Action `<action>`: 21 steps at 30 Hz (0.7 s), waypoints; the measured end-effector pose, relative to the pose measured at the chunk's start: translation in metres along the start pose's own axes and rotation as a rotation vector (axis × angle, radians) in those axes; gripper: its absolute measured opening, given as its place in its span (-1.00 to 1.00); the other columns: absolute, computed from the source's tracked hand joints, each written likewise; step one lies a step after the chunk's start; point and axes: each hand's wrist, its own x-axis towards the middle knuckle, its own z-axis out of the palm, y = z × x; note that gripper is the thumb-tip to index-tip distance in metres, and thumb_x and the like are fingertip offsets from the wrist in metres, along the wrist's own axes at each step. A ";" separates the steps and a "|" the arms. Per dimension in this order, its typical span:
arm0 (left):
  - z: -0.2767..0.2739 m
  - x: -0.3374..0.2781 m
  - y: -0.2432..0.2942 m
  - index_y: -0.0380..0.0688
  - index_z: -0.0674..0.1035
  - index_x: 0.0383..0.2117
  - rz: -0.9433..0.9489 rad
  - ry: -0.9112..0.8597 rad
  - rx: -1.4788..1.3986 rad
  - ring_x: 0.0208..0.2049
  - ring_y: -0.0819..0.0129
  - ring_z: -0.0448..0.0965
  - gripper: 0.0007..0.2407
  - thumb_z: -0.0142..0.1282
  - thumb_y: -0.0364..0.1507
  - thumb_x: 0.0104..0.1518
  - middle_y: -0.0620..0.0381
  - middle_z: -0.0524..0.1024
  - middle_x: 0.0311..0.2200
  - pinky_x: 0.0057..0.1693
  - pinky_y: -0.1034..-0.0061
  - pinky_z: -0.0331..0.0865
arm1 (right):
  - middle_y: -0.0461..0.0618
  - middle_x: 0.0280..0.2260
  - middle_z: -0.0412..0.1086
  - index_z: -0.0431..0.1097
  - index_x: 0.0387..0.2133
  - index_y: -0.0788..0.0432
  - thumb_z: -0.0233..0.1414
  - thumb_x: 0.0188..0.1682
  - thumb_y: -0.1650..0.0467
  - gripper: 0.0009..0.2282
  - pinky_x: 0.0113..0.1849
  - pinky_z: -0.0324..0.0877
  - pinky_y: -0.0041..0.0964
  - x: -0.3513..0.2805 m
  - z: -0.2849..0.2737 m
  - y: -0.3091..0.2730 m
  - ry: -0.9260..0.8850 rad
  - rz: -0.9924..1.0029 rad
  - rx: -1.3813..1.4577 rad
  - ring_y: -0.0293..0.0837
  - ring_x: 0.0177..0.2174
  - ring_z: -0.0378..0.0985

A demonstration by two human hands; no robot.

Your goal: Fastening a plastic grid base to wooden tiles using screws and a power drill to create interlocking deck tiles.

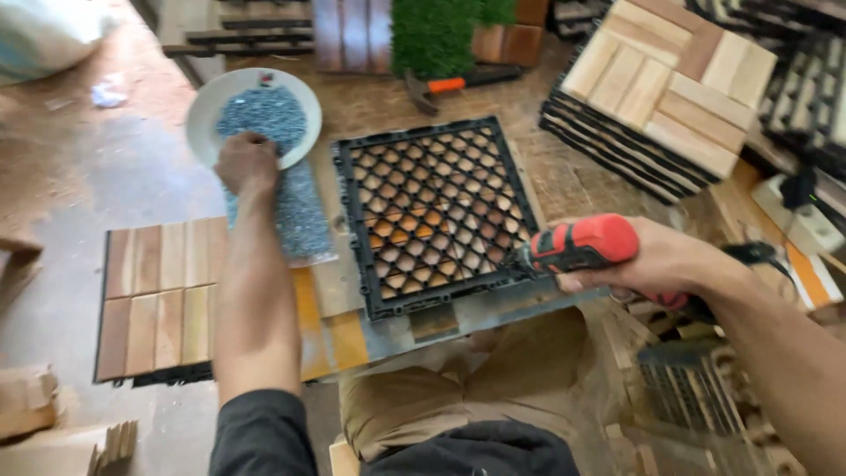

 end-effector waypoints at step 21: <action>-0.131 -0.275 0.160 -0.24 0.56 -0.08 -0.143 -0.643 -1.280 -0.15 0.23 0.71 -0.83 -0.08 -0.48 0.34 -0.06 0.66 -0.19 0.07 0.39 0.65 | 0.03 -0.41 0.46 0.16 0.36 0.12 0.23 -0.23 0.45 -0.24 -0.65 0.45 -0.27 -0.015 0.052 0.048 0.368 -0.131 0.735 -0.14 -0.68 0.44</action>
